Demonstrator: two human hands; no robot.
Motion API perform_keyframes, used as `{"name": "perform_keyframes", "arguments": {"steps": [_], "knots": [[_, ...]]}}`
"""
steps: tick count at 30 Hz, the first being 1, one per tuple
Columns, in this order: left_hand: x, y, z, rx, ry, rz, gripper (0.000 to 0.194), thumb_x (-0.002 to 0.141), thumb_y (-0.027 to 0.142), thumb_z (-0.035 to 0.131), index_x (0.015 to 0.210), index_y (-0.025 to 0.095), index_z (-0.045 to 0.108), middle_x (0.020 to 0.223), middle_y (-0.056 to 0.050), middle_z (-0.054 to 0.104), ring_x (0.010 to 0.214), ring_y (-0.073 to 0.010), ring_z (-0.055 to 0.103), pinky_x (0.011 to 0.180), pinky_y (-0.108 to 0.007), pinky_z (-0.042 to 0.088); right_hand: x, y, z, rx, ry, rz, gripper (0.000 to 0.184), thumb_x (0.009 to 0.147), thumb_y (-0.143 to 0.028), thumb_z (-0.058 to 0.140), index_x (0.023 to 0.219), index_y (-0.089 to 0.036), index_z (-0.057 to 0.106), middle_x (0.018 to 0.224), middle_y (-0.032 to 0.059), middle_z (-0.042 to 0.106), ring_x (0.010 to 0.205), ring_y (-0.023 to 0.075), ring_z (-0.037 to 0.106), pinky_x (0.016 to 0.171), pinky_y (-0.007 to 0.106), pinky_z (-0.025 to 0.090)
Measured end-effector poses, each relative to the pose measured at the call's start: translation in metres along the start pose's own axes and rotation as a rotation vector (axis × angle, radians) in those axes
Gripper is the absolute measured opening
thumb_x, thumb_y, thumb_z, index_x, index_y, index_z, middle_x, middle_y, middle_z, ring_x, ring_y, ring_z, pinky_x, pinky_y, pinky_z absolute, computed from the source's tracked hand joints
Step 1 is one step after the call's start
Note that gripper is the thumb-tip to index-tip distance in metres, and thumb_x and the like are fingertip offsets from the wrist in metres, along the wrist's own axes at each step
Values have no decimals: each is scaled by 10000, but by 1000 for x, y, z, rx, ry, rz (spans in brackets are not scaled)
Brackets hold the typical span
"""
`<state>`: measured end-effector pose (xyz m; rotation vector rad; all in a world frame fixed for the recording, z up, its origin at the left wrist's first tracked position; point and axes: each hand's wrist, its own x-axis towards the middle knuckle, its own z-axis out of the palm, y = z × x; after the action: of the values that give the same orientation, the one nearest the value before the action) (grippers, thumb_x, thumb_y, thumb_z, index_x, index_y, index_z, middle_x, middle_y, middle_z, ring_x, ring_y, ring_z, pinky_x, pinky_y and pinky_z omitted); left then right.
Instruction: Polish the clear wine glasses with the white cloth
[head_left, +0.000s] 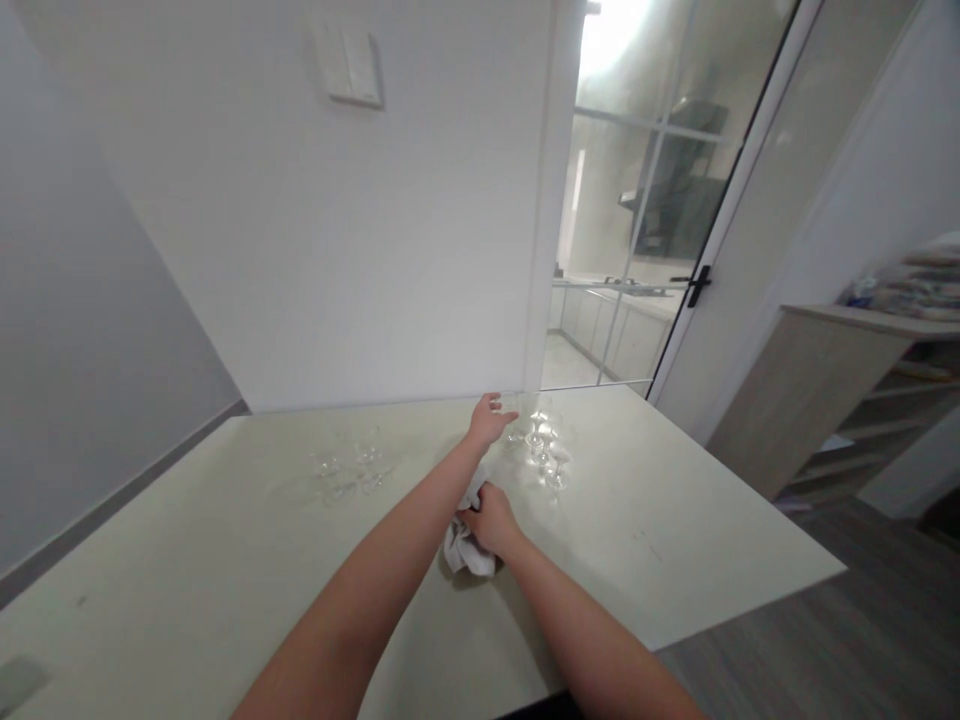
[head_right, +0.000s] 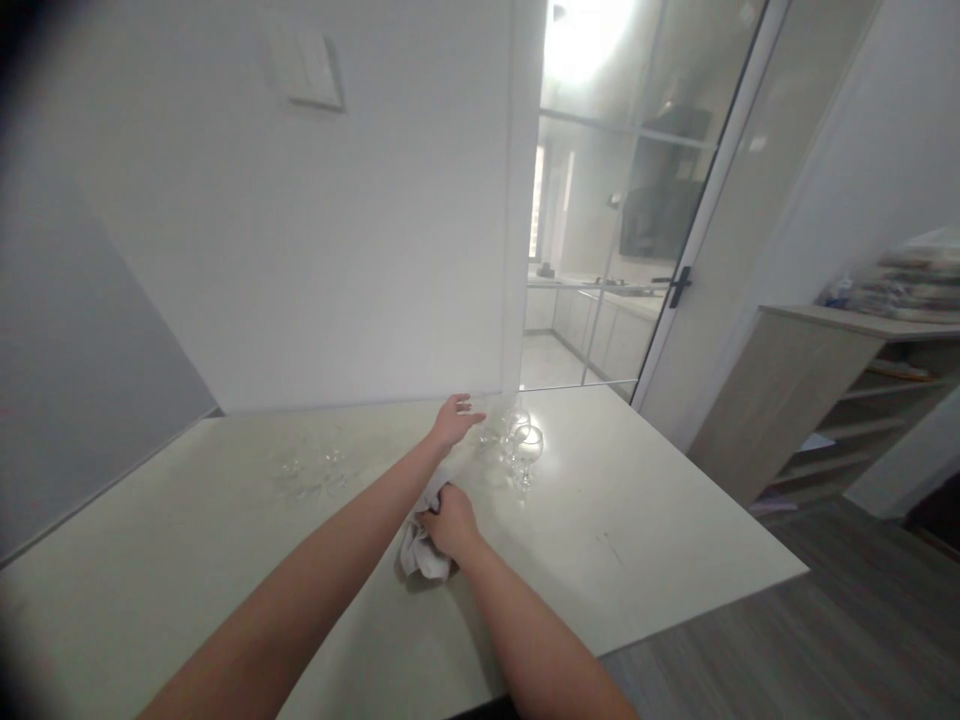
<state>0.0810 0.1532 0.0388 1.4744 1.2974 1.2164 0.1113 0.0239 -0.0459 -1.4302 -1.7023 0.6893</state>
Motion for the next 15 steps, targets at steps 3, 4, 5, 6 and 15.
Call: {"name": "perform_keyframes", "arguments": {"steps": [3, 4, 5, 6, 15], "knots": [[5, -6, 6, 20, 0, -12, 664, 624, 214, 811, 1220, 138, 528, 1168, -166, 610, 889, -194, 647, 755, -292, 477, 2, -1, 1, -50, 3, 21, 165, 672, -166, 639, 829, -149, 590, 755, 23, 621, 656, 141, 514, 583, 243, 342], [6, -8, 7, 27, 1, -14, 655, 631, 209, 803, 1221, 135, 528, 1170, -168, 609, 894, -196, 646, 757, -292, 476, 2, -1, 1, -63, -2, 31, 151, 674, -166, 636, 816, -148, 585, 738, 18, 608, 642, 134, 497, 572, 241, 325], [7, -9, 7, 34, 3, -15, 649, 637, 208, 797, 1223, 133, 527, 1172, -170, 608, 898, -197, 645, 759, -292, 474, 2, -2, 1, -76, -6, 41, 142, 676, -169, 636, 806, -148, 581, 729, 14, 599, 634, 129, 484, 566, 240, 312], [8, -10, 7, 41, 4, -16, 647, 642, 211, 793, 1226, 133, 526, 1175, -170, 606, 898, -197, 644, 759, -293, 473, 2, -3, 1, -90, -8, 49, 139, 679, -176, 640, 800, -149, 578, 725, 12, 593, 631, 126, 476, 564, 241, 302], [7, -12, 11, 96, -23, 22, 642, 652, 228, 790, 1234, 158, 526, 1192, -150, 595, 917, -188, 631, 762, -276, 467, 1, -5, 1, -119, 0, 53, 142, 685, -208, 670, 767, -150, 569, 701, 12, 581, 610, 120, 452, 558, 248, 276]]}}
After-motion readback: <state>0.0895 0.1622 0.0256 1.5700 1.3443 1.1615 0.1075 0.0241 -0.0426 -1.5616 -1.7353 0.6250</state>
